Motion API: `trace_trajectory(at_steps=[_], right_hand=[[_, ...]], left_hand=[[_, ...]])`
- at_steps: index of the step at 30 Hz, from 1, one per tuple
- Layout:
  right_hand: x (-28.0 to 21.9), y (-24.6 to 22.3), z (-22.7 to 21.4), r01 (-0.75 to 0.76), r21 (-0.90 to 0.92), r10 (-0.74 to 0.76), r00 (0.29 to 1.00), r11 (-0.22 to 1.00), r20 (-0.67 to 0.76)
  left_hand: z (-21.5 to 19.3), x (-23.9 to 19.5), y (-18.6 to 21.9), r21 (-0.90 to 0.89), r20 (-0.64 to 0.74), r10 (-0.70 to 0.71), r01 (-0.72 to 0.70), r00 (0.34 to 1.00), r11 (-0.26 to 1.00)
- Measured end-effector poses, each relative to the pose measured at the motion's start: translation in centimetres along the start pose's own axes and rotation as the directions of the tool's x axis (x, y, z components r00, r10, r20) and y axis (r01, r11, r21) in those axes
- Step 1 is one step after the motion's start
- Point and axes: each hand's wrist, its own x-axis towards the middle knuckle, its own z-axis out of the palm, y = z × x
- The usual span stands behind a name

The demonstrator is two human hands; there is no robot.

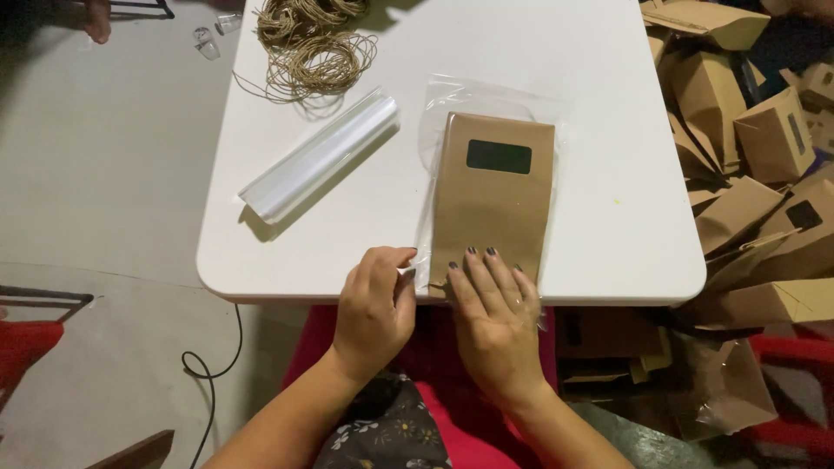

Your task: Packaging a small brown cardboard box into a clear plastic sleeve on a white table.

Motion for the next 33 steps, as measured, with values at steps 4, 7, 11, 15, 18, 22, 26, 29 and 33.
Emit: trace_trajectory(at_steps=[4, 7, 11, 15, 18, 22, 26, 29, 33], right_hand=[[-0.5, 1.3, -0.6, -0.121, -0.049, 0.118, 0.992, 0.992, -0.049], [-0.3, 1.1, -1.0, -0.176, -0.141, 0.169, 0.984, 0.974, -0.061], [-1.0, 0.9, -0.7, -0.206, -0.144, 0.209, 0.978, 0.968, 0.003], [-0.8, 1.2, -0.5, -0.145, -0.156, 0.147, 0.989, 0.977, 0.0], [-1.1, 1.3, -0.5, -0.107, -0.137, 0.113, 0.993, 0.985, 0.039], [-1.3, 1.2, -0.6, -0.084, -0.125, 0.093, 0.993, 0.989, 0.069], [-1.1, 1.0, -1.3, -0.068, -0.139, 0.066, 0.998, 0.988, -0.021], [-1.3, 0.9, -2.5, -0.094, -0.064, 0.09, 0.994, 0.994, -0.056], [-0.9, 0.7, -4.8, -0.099, 0.094, 0.107, 0.99, 0.991, -0.086]], left_hand=[[0.4, -0.8, 1.2, -0.151, 0.058, 0.189, -0.179, 0.98, 0.972], [0.4, -1.5, 1.8, -0.197, 0.019, 0.237, -0.229, 0.971, 0.953], [0.7, -4.0, 1.6, -0.311, 0.031, 0.279, -0.256, 0.96, 0.915], [0.5, -5.6, 1.7, -0.528, 0.347, 0.376, -0.152, 0.859, 0.836], [2.4, -6.8, 0.5, -0.44, 0.558, -0.073, 0.37, 0.827, 0.818], [5.0, -6.9, -1.2, -0.405, 0.665, -0.537, 0.855, 0.519, 0.324], [5.2, -6.1, 0.2, -0.496, 0.623, -0.611, 0.851, 0.489, 0.174], [3.8, -5.7, 1.3, -0.528, 0.486, -0.56, 0.736, 0.671, 0.423], [1.8, -4.3, 2.3, -0.437, 0.284, -0.267, 0.373, 0.921, 0.819]])
